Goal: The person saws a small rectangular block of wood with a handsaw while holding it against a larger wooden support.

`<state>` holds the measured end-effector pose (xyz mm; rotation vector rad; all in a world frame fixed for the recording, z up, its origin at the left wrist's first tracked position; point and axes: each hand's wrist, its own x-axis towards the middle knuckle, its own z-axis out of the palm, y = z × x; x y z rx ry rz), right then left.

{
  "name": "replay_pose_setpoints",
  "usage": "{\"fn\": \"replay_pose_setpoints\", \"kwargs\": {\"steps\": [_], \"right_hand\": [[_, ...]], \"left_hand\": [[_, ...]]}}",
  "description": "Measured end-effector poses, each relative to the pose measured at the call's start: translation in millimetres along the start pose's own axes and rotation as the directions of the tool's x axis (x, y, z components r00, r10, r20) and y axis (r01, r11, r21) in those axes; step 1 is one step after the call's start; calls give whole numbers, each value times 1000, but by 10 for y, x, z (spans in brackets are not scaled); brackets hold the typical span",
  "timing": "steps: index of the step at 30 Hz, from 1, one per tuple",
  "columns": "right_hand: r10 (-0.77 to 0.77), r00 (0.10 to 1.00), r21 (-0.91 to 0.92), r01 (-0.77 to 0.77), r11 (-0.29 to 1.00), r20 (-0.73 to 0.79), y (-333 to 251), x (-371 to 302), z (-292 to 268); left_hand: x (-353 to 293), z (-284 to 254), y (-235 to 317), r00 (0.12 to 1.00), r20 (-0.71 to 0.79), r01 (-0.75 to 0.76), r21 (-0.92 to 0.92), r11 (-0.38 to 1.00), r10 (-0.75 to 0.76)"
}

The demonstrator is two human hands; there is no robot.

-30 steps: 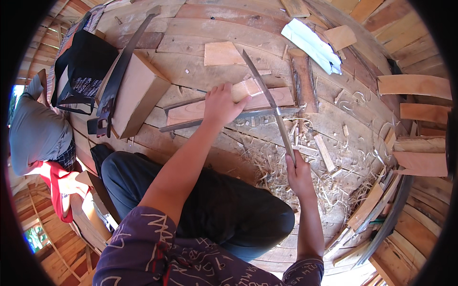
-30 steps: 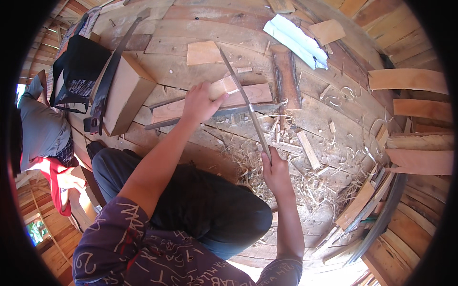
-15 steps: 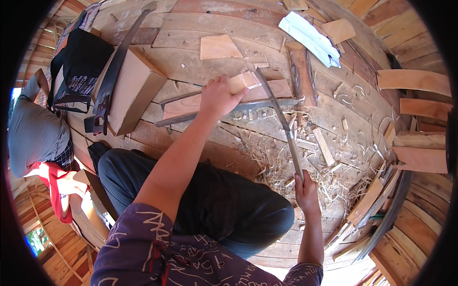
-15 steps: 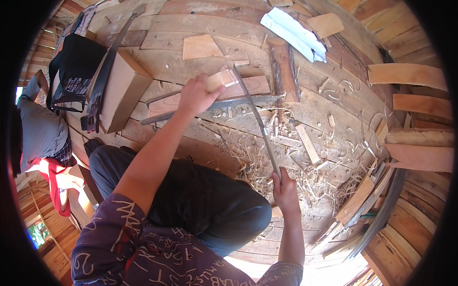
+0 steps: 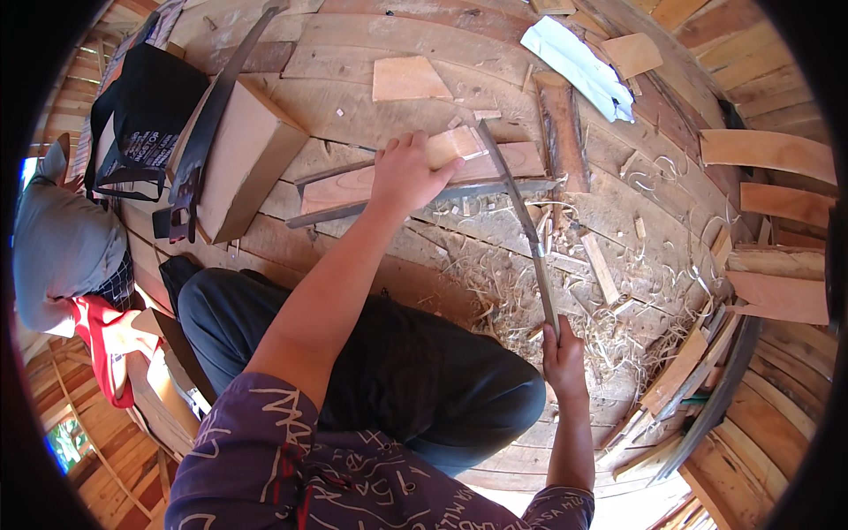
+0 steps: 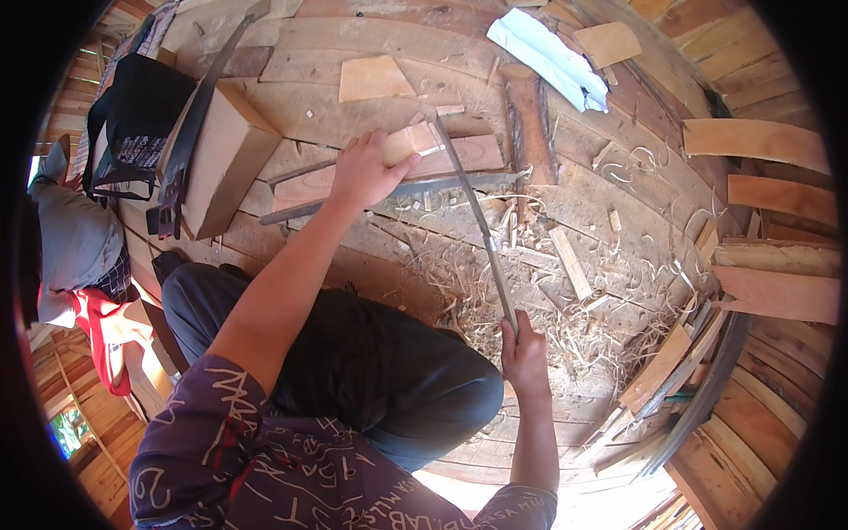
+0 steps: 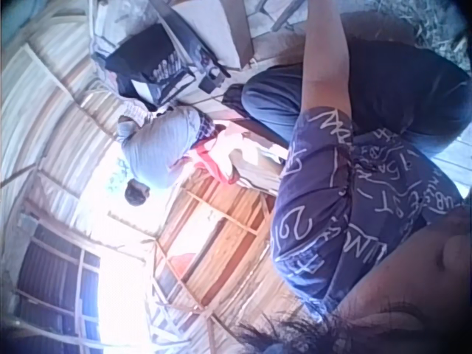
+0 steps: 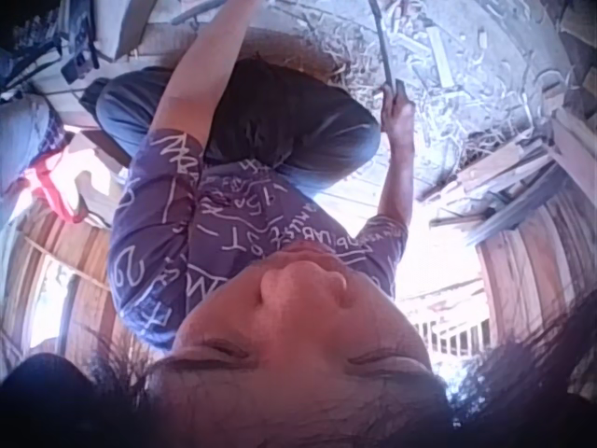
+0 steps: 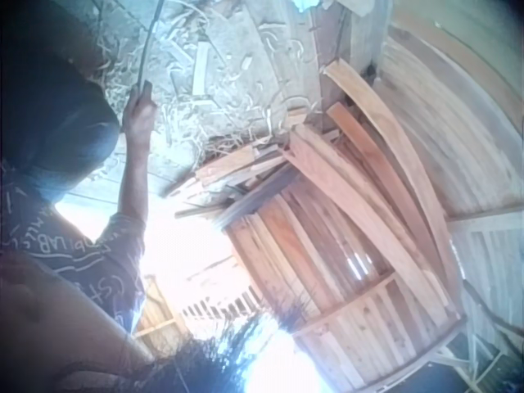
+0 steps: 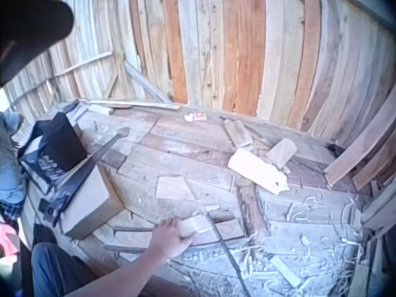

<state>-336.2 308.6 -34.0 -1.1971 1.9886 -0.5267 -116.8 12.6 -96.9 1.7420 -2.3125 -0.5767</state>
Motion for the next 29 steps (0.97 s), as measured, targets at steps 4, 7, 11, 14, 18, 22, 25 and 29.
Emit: {"fn": "replay_pose_setpoints", "kwargs": {"steps": [4, 7, 11, 14, 18, 22, 25, 29], "right_hand": [[-5, 999, 40, 7, 999, -53, 53, -75, 52], [3, 999, 52, -1, 999, -47, 66, -133, 42], [47, 999, -1, -47, 999, 8, 169, -256, 17], [54, 999, 43, -54, 998, 0, 158, -296, 10], [51, 999, 29, -51, 998, 0, 131, -305, -10], [49, 999, 15, -49, 999, -7, 140, -292, 6], [46, 999, 3, -46, 999, -4, 138, -282, 2], [41, 999, -9, -41, 999, -2, 128, -273, -1]], "left_hand": [[22, -8, 19, 999, 41, 26, 1, 1000, -26], [14, 9, -17, 999, -25, -27, 36, 999, 28], [23, -22, 21, 999, 49, 21, 22, 1000, -23], [36, -36, 21, 997, 67, 38, 18, 999, -39], [34, -39, 29, 998, 59, 34, 15, 999, -35], [29, -32, 19, 998, 48, 30, 20, 999, -31], [29, -36, 27, 998, 53, 32, 11, 999, -33], [19, -24, 12, 999, 35, 25, 8, 1000, -25]]}}
